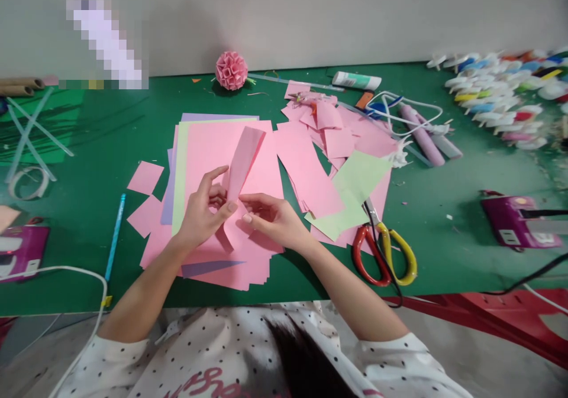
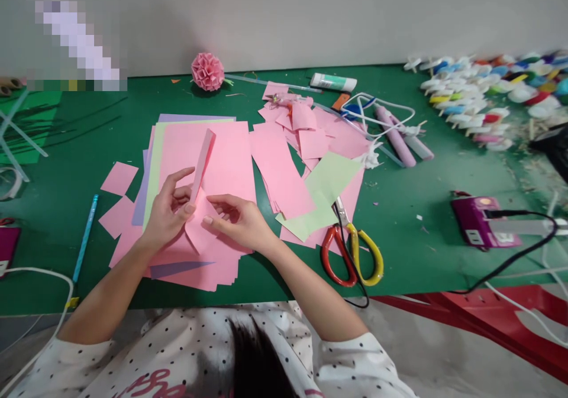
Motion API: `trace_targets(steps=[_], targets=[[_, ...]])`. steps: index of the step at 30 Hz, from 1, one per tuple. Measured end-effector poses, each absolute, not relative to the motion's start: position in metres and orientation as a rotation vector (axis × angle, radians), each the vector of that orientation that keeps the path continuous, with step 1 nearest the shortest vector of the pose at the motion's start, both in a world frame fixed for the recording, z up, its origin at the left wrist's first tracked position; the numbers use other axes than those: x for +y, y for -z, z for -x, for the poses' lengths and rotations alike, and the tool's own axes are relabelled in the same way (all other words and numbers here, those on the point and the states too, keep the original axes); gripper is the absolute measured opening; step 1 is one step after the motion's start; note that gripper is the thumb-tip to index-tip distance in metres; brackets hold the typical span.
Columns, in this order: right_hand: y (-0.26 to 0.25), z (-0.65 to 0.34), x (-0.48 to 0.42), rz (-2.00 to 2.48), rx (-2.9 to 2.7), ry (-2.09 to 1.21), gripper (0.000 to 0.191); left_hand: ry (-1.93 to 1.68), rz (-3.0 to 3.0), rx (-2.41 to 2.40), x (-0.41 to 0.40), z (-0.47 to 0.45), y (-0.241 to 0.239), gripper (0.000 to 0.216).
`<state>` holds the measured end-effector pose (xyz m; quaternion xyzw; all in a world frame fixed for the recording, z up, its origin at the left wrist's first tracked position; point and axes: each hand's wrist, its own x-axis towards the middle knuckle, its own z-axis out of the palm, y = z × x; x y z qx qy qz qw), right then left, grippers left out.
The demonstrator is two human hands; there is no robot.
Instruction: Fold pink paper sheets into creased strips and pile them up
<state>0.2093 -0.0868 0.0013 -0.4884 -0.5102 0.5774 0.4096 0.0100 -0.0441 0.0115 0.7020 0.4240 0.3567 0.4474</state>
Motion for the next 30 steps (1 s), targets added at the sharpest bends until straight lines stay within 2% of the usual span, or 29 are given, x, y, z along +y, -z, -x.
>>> trace_targets(steps=[5,9,13,18,22,26,30], targets=[[-0.007,-0.208,-0.087,1.267,-1.406,-1.396,0.044,-0.858,-1.751,1.049,-0.047,-0.014,-0.009,0.082],[-0.01,-0.205,-0.088,1.268,-1.466,-1.375,0.045,-0.822,-1.777,1.079,-0.049,-0.017,-0.01,0.082],[-0.01,-0.204,-0.089,1.287,-1.492,-1.369,0.043,-0.811,-1.766,1.082,-0.05,-0.018,-0.01,0.076],[-0.007,-0.205,-0.089,1.152,-1.373,-1.425,0.028,-0.828,-1.764,1.145,-0.05,-0.019,-0.013,0.073],[-0.004,-0.208,-0.087,1.102,-1.177,-1.417,0.016,-0.804,-1.774,1.122,-0.05,-0.021,-0.015,0.056],[-0.002,-0.212,-0.086,1.147,-1.001,-1.493,0.022,-0.849,-1.854,1.077,-0.051,-0.023,-0.012,0.042],[-0.002,-0.213,-0.086,1.102,-0.906,-1.551,0.026,-0.864,-1.839,1.041,-0.05,-0.022,-0.009,0.045]])
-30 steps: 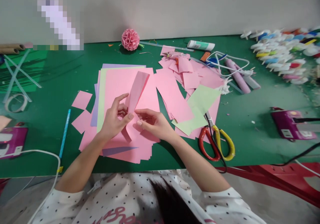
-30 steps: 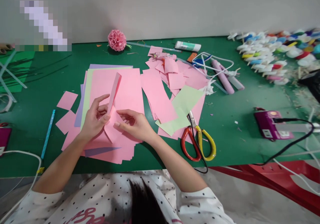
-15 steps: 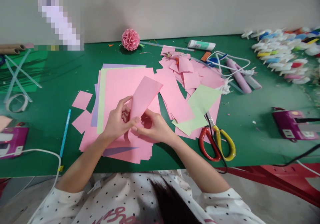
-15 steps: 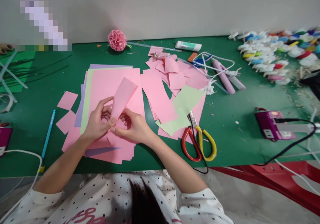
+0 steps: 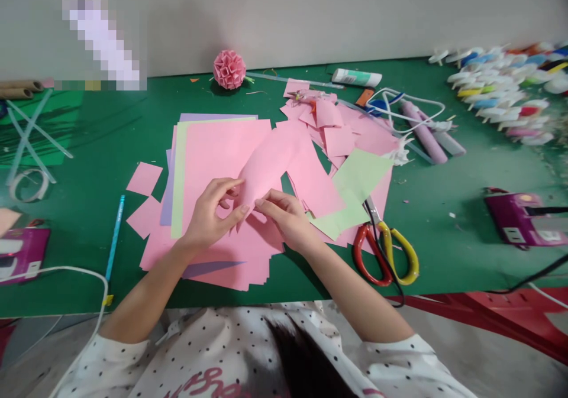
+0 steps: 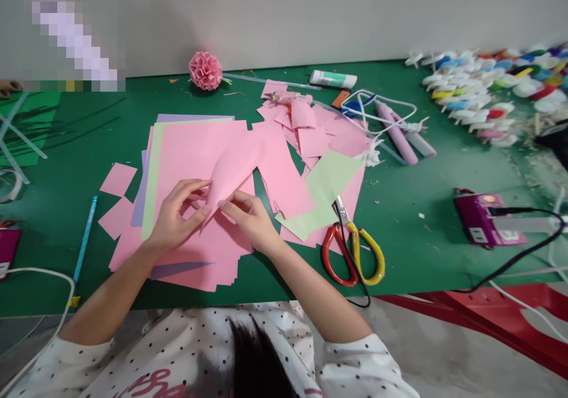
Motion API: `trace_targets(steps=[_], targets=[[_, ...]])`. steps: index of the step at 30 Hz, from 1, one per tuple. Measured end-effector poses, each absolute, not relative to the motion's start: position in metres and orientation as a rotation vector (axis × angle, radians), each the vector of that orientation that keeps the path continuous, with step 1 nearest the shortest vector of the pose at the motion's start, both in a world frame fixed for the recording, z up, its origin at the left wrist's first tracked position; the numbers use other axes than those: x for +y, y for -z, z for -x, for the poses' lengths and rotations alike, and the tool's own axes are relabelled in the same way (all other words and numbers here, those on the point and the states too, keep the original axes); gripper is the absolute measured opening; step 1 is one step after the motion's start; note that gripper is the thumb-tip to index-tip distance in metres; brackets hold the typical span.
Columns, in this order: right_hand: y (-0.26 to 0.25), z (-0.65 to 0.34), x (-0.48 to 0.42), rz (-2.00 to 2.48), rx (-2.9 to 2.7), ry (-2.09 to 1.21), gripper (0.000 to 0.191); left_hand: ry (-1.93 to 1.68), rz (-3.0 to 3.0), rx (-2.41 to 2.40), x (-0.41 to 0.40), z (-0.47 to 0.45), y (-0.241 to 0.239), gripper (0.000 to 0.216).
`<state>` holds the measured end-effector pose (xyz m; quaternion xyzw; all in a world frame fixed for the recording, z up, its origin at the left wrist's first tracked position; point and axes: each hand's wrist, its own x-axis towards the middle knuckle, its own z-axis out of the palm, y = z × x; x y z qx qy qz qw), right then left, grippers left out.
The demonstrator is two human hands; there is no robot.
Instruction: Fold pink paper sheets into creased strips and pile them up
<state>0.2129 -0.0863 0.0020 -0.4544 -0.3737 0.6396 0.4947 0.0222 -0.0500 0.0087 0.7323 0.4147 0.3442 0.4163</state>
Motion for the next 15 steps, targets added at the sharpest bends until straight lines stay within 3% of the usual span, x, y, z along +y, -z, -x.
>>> trace_targets(steps=[7,15], targets=[[-0.0044,-0.2111,-0.0861,1.086,-0.845,-1.56,0.035,-0.77,-1.714,1.007,-0.0503,-0.0209,-0.0111,0.053],[-0.004,-0.2128,-0.0862,1.073,-0.932,-1.571,0.038,-0.702,-1.476,0.977,-0.0525,-0.0222,-0.014,0.081]])
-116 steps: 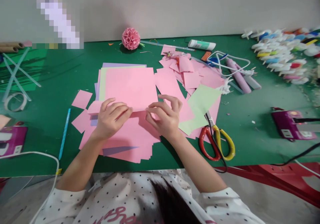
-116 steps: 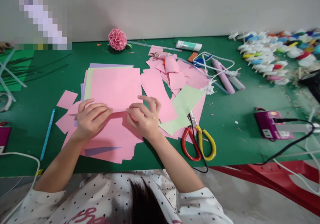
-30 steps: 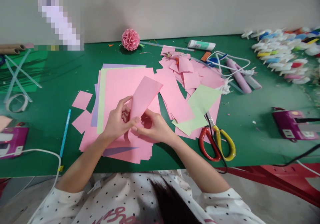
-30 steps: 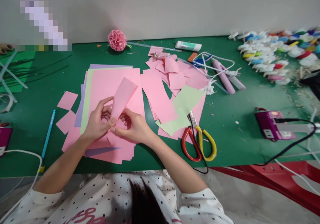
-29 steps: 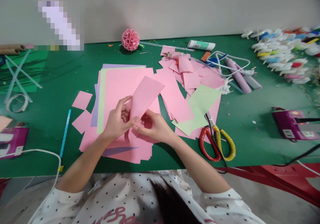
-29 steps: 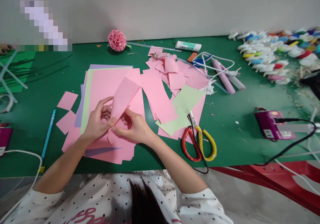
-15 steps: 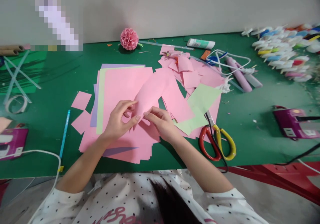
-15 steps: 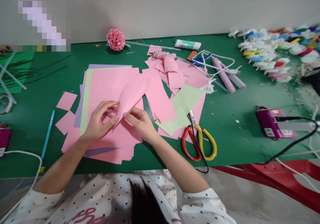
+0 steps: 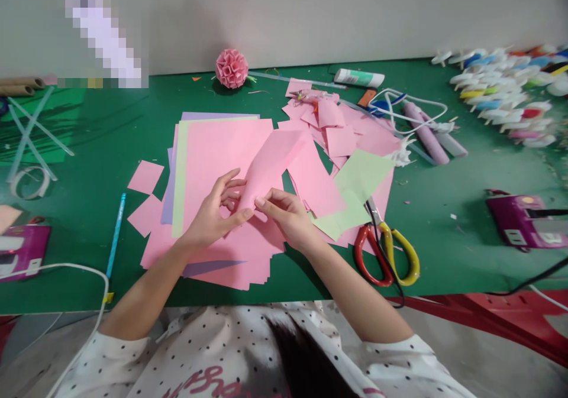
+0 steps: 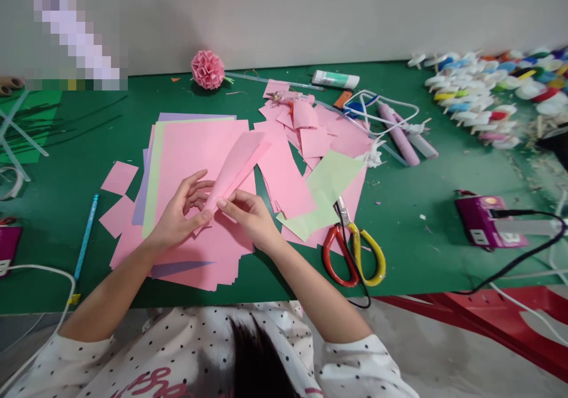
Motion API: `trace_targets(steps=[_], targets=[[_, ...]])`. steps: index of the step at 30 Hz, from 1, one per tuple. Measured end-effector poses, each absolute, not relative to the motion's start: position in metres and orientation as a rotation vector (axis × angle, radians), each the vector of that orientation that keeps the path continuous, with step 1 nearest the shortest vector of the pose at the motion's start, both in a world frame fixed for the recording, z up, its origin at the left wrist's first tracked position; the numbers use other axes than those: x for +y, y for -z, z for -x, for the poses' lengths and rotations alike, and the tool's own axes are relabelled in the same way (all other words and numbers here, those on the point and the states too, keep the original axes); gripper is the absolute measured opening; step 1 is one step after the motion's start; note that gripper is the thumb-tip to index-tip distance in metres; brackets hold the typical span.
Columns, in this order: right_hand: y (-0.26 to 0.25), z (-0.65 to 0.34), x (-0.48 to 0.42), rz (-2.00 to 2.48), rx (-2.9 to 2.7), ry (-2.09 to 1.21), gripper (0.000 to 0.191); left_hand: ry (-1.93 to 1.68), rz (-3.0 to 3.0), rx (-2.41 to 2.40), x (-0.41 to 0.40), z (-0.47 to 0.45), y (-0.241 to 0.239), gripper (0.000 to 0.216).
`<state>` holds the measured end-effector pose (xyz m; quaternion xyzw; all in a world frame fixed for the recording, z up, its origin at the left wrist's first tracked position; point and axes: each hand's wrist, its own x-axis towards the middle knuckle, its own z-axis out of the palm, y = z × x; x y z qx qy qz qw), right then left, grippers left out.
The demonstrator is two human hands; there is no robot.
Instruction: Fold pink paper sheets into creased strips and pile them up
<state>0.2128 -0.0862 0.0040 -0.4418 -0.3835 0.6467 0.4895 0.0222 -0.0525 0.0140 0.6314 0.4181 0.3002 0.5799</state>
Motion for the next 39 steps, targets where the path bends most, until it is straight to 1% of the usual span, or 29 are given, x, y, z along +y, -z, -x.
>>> trace_targets(steps=[9,14,16,22,26,30,34,39], targets=[[-0.011,-0.213,-0.086,1.164,-0.991,-1.548,0.034,-0.722,-1.27,0.924,-0.044,-0.017,-0.011,0.079],[-0.014,-0.215,-0.085,1.084,-1.054,-1.65,0.014,-0.703,-1.196,0.925,-0.043,-0.012,-0.014,0.084],[-0.011,-0.215,-0.085,1.054,-1.101,-1.652,0.013,-0.675,-1.218,0.955,-0.043,-0.011,-0.018,0.088],[-0.005,-0.211,-0.087,1.115,-1.231,-1.567,0.023,-0.481,-1.414,0.881,-0.048,-0.009,-0.024,0.1],[-0.004,-0.21,-0.087,1.158,-1.134,-1.496,0.034,-0.371,-1.516,0.825,-0.05,-0.008,-0.022,0.109],[-0.001,-0.209,-0.087,1.141,-1.039,-1.341,0.05,-0.403,-1.474,0.803,-0.052,-0.01,-0.019,0.101],[-0.004,-0.209,-0.088,1.208,-1.004,-1.27,0.052,-0.412,-1.383,0.736,-0.052,-0.014,-0.019,0.093],[-0.01,-0.21,-0.089,1.17,-0.998,-1.395,0.056,-0.457,-1.349,0.726,-0.05,-0.017,-0.02,0.077]])
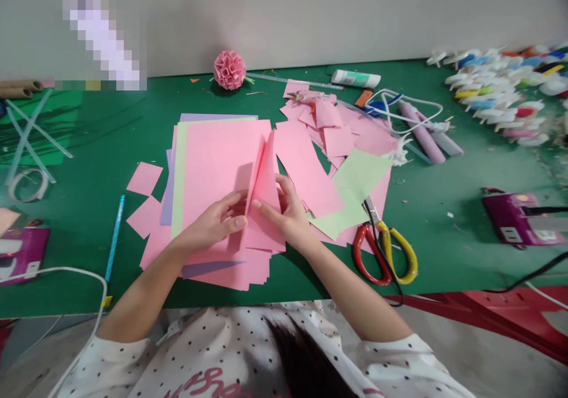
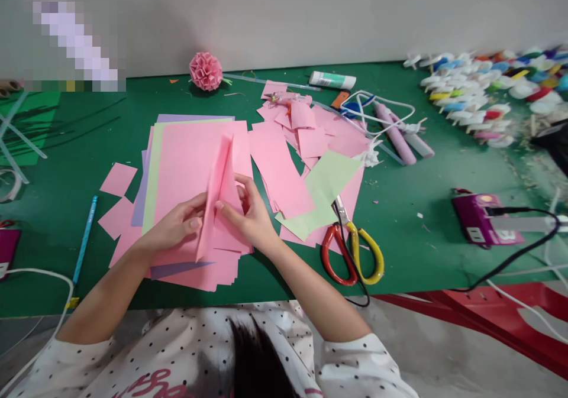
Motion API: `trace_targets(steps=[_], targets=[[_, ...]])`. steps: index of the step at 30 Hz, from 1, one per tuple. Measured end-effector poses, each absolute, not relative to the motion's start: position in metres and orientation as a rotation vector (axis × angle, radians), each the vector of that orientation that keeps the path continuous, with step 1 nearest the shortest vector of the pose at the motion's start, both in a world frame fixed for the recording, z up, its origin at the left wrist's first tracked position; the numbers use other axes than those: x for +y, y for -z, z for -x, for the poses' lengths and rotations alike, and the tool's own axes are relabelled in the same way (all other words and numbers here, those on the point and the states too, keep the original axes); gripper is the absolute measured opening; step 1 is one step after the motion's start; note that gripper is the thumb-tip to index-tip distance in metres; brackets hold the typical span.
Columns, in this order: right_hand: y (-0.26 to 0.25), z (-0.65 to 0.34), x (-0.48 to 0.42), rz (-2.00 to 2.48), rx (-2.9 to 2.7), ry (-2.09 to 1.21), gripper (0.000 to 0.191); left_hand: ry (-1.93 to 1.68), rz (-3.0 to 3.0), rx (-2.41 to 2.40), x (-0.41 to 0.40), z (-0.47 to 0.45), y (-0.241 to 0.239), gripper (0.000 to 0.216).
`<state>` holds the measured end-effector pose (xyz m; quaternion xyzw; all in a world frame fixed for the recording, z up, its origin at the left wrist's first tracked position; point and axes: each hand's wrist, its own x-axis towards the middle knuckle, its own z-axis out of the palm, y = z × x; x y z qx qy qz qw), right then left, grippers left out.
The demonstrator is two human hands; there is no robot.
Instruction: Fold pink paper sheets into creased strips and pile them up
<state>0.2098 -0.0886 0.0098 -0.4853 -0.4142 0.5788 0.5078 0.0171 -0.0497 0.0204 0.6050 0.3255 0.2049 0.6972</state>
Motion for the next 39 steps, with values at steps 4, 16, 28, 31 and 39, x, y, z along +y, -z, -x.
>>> trace_targets(steps=[4,16,28,31,39], targets=[[-0.004,-0.208,-0.089,1.139,-1.152,-1.39,0.054,-0.545,-1.265,0.874,-0.05,-0.013,-0.017,0.071],[-0.007,-0.212,-0.088,1.235,-0.982,-1.361,0.053,-0.778,-0.907,1.209,-0.044,-0.012,-0.019,0.058],[-0.006,-0.229,-0.077,1.41,-0.828,-1.115,0.035,-0.593,-1.106,1.168,-0.047,-0.013,-0.024,0.046],[0.0,-0.232,-0.076,1.45,-0.9,-1.119,0.037,-0.904,-1.387,1.189,-0.046,-0.016,-0.02,0.056],[0.009,-0.222,-0.077,1.674,-1.201,-1.012,0.026,-0.731,-2.252,1.247,-0.042,-0.013,-0.007,0.041]])
